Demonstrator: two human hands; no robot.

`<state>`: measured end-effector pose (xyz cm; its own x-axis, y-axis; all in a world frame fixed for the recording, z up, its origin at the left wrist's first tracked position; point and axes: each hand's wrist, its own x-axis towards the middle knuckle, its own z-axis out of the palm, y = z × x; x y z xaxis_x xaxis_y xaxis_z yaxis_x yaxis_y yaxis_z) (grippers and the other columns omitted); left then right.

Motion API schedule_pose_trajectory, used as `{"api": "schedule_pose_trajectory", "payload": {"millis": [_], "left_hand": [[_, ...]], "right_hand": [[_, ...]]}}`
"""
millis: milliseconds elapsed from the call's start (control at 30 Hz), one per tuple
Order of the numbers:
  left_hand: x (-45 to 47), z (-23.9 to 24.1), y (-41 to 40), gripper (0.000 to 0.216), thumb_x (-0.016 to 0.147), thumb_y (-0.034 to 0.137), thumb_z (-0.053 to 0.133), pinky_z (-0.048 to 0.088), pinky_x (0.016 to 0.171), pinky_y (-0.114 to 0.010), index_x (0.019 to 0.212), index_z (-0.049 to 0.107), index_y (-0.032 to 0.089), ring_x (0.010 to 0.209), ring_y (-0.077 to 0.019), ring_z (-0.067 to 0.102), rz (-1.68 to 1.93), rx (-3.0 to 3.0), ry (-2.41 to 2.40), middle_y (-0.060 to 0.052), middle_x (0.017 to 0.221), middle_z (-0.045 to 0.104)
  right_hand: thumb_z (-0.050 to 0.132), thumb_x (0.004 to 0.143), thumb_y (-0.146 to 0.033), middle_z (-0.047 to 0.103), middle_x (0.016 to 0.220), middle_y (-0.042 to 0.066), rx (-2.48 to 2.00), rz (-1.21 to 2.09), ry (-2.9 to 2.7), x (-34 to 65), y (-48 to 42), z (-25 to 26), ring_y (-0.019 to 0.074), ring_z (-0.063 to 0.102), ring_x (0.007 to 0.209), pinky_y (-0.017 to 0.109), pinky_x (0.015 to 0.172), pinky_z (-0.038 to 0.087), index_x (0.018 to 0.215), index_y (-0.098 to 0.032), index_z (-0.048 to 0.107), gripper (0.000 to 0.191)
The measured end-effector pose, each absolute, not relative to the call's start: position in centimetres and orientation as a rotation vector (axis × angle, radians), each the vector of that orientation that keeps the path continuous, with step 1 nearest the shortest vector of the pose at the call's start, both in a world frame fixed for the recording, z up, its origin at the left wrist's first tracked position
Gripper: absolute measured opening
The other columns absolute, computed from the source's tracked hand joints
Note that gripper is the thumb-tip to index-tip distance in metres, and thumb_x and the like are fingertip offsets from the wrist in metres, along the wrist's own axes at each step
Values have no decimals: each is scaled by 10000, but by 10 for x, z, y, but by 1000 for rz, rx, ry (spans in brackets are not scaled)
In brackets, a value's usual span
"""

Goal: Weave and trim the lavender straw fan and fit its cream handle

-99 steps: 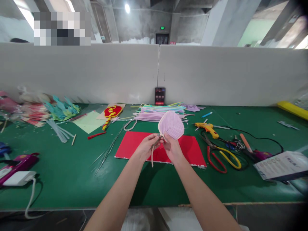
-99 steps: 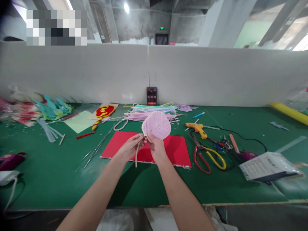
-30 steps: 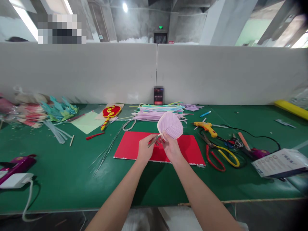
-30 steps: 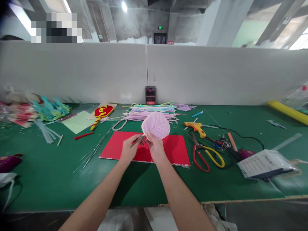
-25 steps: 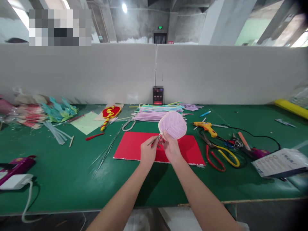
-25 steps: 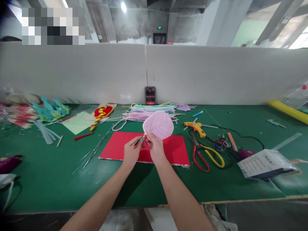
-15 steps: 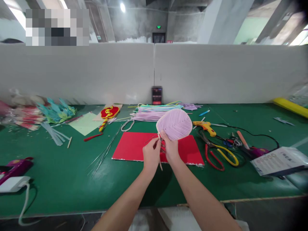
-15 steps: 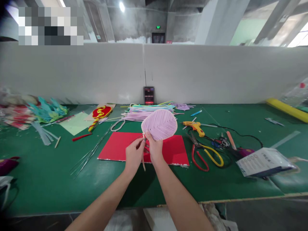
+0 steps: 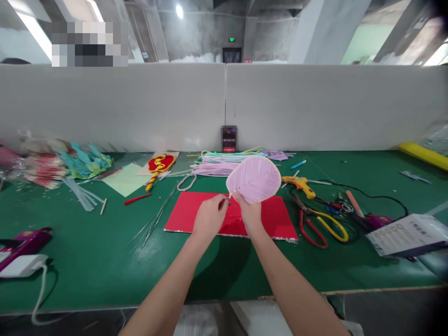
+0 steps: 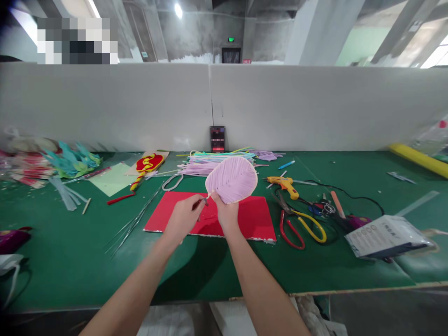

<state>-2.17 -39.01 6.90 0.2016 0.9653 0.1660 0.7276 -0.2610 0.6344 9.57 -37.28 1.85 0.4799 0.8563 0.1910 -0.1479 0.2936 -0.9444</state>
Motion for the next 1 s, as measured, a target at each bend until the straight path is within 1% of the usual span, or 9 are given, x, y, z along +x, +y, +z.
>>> {"api": "schedule_pose_trajectory", "payload": {"millis": [133,300,400,533,600,700,800,867,1000], "left_hand": [[-40,75,-381,238,848,291,379,282,501,-242,764,588,214,604,-167,558,634,2311,1595,-25,668,630],[-59,74,-372,218,844,252,377,343,576,-240,783,583,213,702,-166,568,647,2338,1437,-25,784,650],[-64,69,-366,187,824,233,406,380,628,-234,780,584,201,715,-154,566,740,2223,1305,-16,774,643],[-65,60,-361,196,813,274,445,405,638,-228,704,580,183,668,-138,557,822,2014,1147,-1,676,616],[-61,53,-361,208,804,288,470,408,629,-227,669,580,175,634,-129,548,876,1897,1109,6,625,597],[-48,42,-363,212,787,300,504,410,592,-225,648,587,163,569,-117,531,1015,1686,1052,12,563,569],[-30,30,-370,218,802,312,475,434,574,-233,688,587,162,532,-114,530,1087,1606,1048,22,534,544],[-18,23,-376,184,798,293,478,447,582,-237,735,595,165,523,-114,531,1145,1553,1080,30,529,537],[-2,17,-389,222,815,315,444,460,535,-246,806,609,168,472,-116,524,1224,1464,1166,20,553,564]], "right_hand": [[699,647,-282,665,1073,72,-1038,843,-883,95,-372,17,236,589,1021,403,931,428,1098,-169,611,473],[708,637,-261,686,1022,49,-982,934,-908,92,-374,18,221,603,987,400,937,424,1052,-189,636,428],[730,608,-237,683,1022,34,-909,1042,-825,92,-374,19,213,604,973,401,931,427,1022,-202,643,424],[753,573,-200,685,959,0,-786,1159,-717,90,-374,18,179,606,918,360,908,440,929,-208,656,369],[753,573,-205,682,876,-13,-748,1203,-675,89,-374,18,160,610,843,329,838,476,857,-203,655,300],[737,597,-243,642,719,-32,-729,1251,-637,89,-374,17,120,586,666,273,671,505,754,-194,633,194],[722,611,-299,582,611,-43,-727,1286,-602,90,-375,18,102,542,557,240,545,486,707,-190,595,193],[712,614,-353,558,562,-42,-748,1303,-589,90,-376,19,104,523,493,230,446,455,688,-185,572,231],[680,626,-431,512,478,-58,-821,1320,-571,87,-378,19,83,430,323,212,267,311,665,-182,540,288]]}}
